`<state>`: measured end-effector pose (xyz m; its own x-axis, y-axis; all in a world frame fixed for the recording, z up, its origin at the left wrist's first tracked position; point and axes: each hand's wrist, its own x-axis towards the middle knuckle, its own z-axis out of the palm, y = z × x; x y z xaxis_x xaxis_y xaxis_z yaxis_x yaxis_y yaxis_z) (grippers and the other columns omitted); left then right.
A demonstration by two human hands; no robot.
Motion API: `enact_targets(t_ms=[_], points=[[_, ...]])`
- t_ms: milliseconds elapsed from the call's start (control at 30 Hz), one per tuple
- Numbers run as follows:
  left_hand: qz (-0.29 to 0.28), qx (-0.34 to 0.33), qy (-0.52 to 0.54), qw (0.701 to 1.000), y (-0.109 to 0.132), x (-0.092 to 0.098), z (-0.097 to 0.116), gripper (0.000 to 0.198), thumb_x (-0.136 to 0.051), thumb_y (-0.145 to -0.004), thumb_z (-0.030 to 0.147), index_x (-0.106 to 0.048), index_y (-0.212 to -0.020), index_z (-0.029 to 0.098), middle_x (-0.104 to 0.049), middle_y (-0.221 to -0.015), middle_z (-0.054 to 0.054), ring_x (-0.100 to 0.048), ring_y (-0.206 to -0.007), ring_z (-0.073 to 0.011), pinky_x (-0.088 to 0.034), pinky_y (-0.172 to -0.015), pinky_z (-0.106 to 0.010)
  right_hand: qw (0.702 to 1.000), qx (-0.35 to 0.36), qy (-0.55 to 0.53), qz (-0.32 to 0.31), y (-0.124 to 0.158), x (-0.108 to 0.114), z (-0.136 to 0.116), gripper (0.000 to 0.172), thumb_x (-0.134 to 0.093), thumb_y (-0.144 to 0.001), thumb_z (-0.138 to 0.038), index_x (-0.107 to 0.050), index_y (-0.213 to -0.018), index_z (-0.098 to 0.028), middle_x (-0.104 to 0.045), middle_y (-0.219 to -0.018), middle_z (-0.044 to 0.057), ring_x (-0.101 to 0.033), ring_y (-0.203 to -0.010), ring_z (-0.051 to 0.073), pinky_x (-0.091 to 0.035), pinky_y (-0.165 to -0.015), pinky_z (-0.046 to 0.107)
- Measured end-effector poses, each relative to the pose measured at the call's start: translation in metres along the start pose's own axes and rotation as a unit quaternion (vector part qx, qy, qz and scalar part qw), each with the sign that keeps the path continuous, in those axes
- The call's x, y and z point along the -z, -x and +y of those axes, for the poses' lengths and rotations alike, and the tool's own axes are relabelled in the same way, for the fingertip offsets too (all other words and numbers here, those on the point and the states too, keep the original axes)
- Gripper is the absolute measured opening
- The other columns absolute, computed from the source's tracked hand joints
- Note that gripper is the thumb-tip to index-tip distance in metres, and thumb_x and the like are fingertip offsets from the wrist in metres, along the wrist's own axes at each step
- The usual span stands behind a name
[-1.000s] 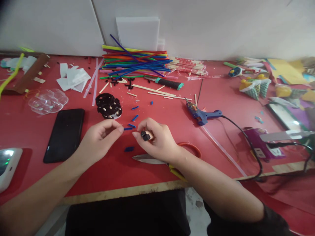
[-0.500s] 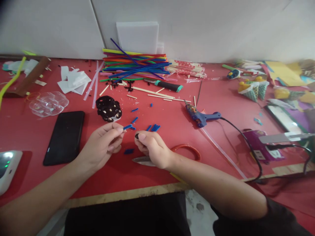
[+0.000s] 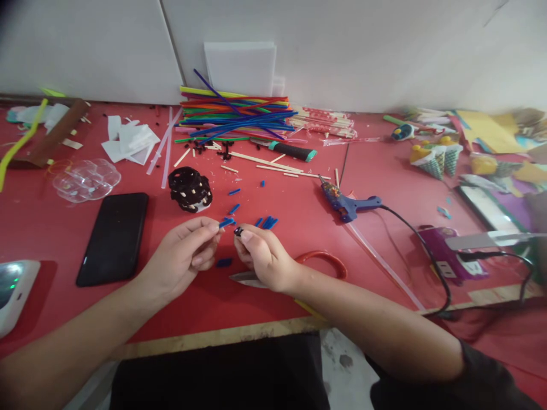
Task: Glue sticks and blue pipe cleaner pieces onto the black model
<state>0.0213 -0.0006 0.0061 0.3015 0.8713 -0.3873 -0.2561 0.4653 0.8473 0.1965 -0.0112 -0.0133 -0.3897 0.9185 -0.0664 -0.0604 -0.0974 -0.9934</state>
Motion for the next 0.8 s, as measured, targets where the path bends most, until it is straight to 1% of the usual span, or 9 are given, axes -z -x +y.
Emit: enact_targets(t_ms=[167,367,500,600,700,800], points=[[-0.009,-0.007,0.005,1.0,0.0,0.0,0.001,0.022,-0.067,-0.084,0.034,-0.056,-0.07,0.019,-0.035,-0.048,0.009,-0.024,-0.041,-0.0038,-0.02,-0.043,-0.019,0.999,0.025,0.032,-0.007,0.0,-0.001,-0.001,0.043,-0.037,-0.101,-0.052,-0.044,-0.071,-0.022,-0.036,-0.057,-0.007,-0.029,-0.048,0.01,-0.027,-0.046,0.026],[-0.011,-0.013,-0.006,1.0,0.001,0.002,0.002,0.023,-0.064,-0.086,0.033,-0.055,-0.069,0.02,-0.035,-0.047,0.009,-0.024,-0.041,-0.0042,-0.021,-0.043,-0.02,0.998,0.032,0.053,-0.004,0.0,0.0,-0.002,0.043,-0.036,-0.103,-0.05,-0.044,-0.071,-0.022,-0.038,-0.058,-0.006,-0.029,-0.05,0.01,-0.028,-0.049,0.027],[-0.012,-0.016,-0.003,1.0,0.001,0.003,0.001,0.024,-0.063,-0.086,0.031,-0.054,-0.067,0.019,-0.035,-0.046,0.008,-0.024,-0.041,-0.0043,-0.02,-0.043,-0.021,0.999,0.013,0.042,0.011,-0.001,-0.001,0.0,0.044,-0.038,-0.101,-0.053,-0.045,-0.071,-0.022,-0.037,-0.056,-0.006,-0.03,-0.047,0.01,-0.027,-0.045,0.026],[-0.014,-0.021,-0.002,1.0,0.0,0.005,0.0,0.025,-0.063,-0.087,0.031,-0.054,-0.067,0.019,-0.034,-0.045,0.009,-0.024,-0.041,-0.0043,-0.021,-0.043,-0.02,0.999,-0.018,-0.004,0.039,-0.003,0.0,0.003,0.046,-0.038,-0.098,-0.059,-0.044,-0.07,-0.023,-0.033,-0.052,-0.008,-0.026,-0.043,0.01,-0.024,-0.041,0.025],[-0.003,-0.046,-0.025,0.999,-0.001,0.008,0.0,0.023,-0.063,-0.088,0.033,-0.055,-0.071,0.019,-0.036,-0.051,0.008,-0.026,-0.043,-0.0049,-0.021,-0.043,-0.02,0.996,-0.03,-0.041,0.071,-0.005,0.001,0.004,0.046,-0.038,-0.095,-0.062,-0.042,-0.069,-0.024,-0.03,-0.05,-0.008,-0.024,-0.043,0.01,-0.022,-0.041,0.025],[0.008,-0.108,-0.105,0.989,0.002,0.011,0.002,0.02,-0.061,-0.092,0.034,-0.058,-0.078,0.02,-0.039,-0.058,0.007,-0.032,-0.049,-0.0063,-0.024,-0.045,-0.02,0.997,-0.019,-0.023,0.074,-0.005,0.003,0.003,0.046,-0.04,-0.095,-0.06,-0.043,-0.068,-0.023,-0.031,-0.051,-0.008,-0.024,-0.044,0.01,-0.021,-0.043,0.025]])
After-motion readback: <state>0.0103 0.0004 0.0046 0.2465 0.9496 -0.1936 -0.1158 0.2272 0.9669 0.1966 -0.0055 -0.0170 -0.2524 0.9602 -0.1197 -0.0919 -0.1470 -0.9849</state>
